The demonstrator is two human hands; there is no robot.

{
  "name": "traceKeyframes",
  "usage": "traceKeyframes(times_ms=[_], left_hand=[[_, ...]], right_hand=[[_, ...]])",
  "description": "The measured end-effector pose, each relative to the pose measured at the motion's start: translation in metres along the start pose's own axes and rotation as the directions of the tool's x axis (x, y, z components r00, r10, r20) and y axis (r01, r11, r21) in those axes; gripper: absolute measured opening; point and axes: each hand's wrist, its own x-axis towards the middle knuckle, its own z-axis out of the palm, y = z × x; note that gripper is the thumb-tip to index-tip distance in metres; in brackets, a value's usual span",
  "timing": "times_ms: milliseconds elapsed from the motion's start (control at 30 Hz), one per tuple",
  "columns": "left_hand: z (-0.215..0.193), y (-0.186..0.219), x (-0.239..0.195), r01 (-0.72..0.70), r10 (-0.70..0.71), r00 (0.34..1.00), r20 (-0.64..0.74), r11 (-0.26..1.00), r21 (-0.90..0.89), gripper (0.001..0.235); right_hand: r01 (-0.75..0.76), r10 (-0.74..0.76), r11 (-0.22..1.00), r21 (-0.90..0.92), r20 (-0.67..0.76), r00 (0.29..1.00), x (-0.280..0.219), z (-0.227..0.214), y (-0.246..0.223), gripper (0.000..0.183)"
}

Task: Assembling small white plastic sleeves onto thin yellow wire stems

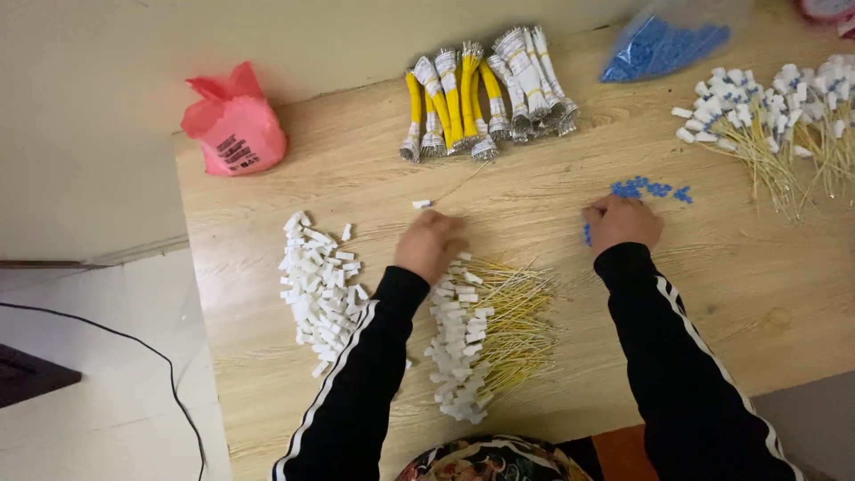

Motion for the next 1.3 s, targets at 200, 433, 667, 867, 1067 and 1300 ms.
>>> traceKeyframes(times_ms=[200, 433, 667, 867, 1067, 1300], left_hand=[[0.036, -0.014, 0.012, -0.075, -0.019, 0.961, 0.277, 0.943, 0.323, 0.029], [0.067, -0.021, 0.008, -0.135, 0.026, 0.969, 0.246, 0.888, 0.439, 0.018], [0.052, -0.013, -0.002, -0.117, 0.065, 0.985, 0.161, 0.934, 0.336, 0.02], [-0.035, 0.051, -0.037, -0.128, 0.132, 0.99, 0.044, 0.988, -0.083, 0.018], [-0.077, 0.101, -0.073, -0.143, 0.165, 0.975, 0.15, 0.979, -0.146, 0.021], [-0.062, 0.136, -0.093, -0.385, 0.422, 0.897, -0.133, 0.892, 0.235, 0.011]], right_hand=[[0.1, -0.05, 0.94, 0.325, -0.158, 0.986, 0.023, 0.036, 0.013, 0.027], [0.162, -0.097, 0.031, 0.986, -0.159, 0.983, -0.095, -0.039, -0.054, 0.034], [-0.142, -0.308, -0.384, 0.912, 0.019, 0.951, -0.119, -0.018, -0.056, 0.017], [-0.065, -0.28, -0.378, 0.924, -0.047, 0.959, -0.149, -0.042, -0.064, 0.013], [0.206, -0.186, -0.236, 0.95, -0.252, 0.95, -0.163, -0.048, -0.063, 0.014], [0.278, -0.381, 0.038, 0.96, -0.243, 0.892, -0.134, -0.037, -0.077, 0.011]])
